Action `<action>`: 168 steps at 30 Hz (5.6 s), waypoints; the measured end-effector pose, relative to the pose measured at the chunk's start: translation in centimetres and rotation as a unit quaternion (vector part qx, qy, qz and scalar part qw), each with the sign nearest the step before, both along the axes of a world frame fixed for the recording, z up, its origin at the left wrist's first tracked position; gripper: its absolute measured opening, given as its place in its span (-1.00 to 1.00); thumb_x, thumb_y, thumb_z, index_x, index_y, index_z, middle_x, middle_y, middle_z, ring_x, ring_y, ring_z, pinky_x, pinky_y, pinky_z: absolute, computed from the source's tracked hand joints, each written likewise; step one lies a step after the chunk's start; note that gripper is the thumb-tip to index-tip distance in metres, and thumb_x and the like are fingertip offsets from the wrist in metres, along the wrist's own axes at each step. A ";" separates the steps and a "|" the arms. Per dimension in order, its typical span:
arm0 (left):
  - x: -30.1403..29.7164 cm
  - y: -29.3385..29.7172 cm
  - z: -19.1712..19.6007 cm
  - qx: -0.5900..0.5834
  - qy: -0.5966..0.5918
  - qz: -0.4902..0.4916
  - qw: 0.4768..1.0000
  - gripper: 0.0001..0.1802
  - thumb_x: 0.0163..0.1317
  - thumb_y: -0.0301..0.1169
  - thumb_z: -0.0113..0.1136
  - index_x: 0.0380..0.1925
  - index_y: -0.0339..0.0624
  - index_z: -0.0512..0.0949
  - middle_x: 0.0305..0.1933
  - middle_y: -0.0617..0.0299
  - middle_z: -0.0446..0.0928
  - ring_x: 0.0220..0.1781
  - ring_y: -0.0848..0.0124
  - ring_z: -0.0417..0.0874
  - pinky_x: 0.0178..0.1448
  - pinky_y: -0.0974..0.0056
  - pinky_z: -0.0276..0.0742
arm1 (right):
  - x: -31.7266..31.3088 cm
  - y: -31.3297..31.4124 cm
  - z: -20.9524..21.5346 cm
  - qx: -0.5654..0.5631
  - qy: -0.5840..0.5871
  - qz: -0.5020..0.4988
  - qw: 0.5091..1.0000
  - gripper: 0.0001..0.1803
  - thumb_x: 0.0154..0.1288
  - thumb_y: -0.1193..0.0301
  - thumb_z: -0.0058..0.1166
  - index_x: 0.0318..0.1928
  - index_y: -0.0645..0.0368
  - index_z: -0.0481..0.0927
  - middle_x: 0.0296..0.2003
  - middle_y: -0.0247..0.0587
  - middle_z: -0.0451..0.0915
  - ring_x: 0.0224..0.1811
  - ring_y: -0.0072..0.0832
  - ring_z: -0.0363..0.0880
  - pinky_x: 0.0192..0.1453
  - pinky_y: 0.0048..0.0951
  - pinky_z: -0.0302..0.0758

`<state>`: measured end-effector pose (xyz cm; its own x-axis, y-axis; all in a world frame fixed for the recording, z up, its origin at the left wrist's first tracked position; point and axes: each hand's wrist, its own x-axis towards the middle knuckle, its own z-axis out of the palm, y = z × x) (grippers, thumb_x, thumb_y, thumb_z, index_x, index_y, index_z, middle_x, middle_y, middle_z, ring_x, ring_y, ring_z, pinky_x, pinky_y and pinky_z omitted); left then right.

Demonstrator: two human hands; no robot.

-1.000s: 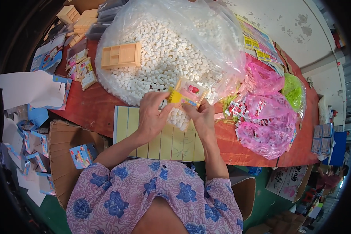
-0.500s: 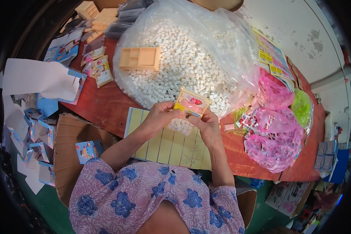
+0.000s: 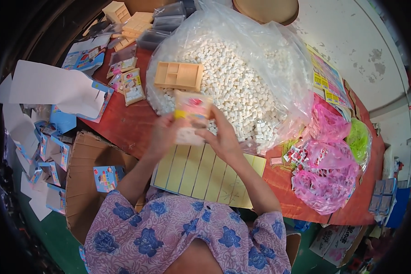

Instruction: Packaging small white plastic toy blocks into plastic trays and then sealing them into bags.

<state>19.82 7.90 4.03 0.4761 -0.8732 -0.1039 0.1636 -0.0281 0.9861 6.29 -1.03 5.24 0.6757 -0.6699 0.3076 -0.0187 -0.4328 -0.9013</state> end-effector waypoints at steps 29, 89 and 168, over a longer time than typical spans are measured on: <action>3.9 -2.4 -0.3 -0.034 0.054 0.086 0.994 -0.64 0.07 -0.34 0.01 -0.15 -0.31 0.31 -0.35 0.17 0.44 -0.36 0.40 0.48 -0.26 0.34 0.42 | 6.4 -4.8 -1.9 -0.439 0.122 -0.025 0.890 -0.87 -0.14 0.52 -0.01 -0.57 0.19 0.30 -0.61 -0.18 0.33 -0.52 -0.33 0.39 -0.50 -0.39 0.35; -6.2 -15.6 -2.0 -0.045 0.179 0.221 0.958 -0.63 0.07 -0.36 -0.17 -0.12 -0.31 0.21 -0.19 -0.06 0.33 -0.16 0.17 0.36 -0.09 0.23 0.25 | 0.5 -11.9 -2.8 -0.062 0.029 -0.083 0.994 -0.60 0.25 0.30 -0.28 0.01 0.31 0.26 -0.03 -0.10 0.30 0.04 -0.44 0.22 0.10 -0.49 0.13; -2.4 -11.6 -2.3 -0.008 0.267 0.015 0.964 -0.68 0.20 -0.38 -0.22 -0.02 -0.15 0.21 -0.06 0.17 0.34 -0.08 0.37 0.42 -0.06 0.26 0.40 | -0.4 -9.6 -1.4 -0.066 0.172 -0.101 0.978 -0.85 -0.07 0.45 0.05 -0.51 0.27 0.41 -0.66 -0.14 0.42 -0.59 -0.38 0.39 -0.48 -0.40 0.32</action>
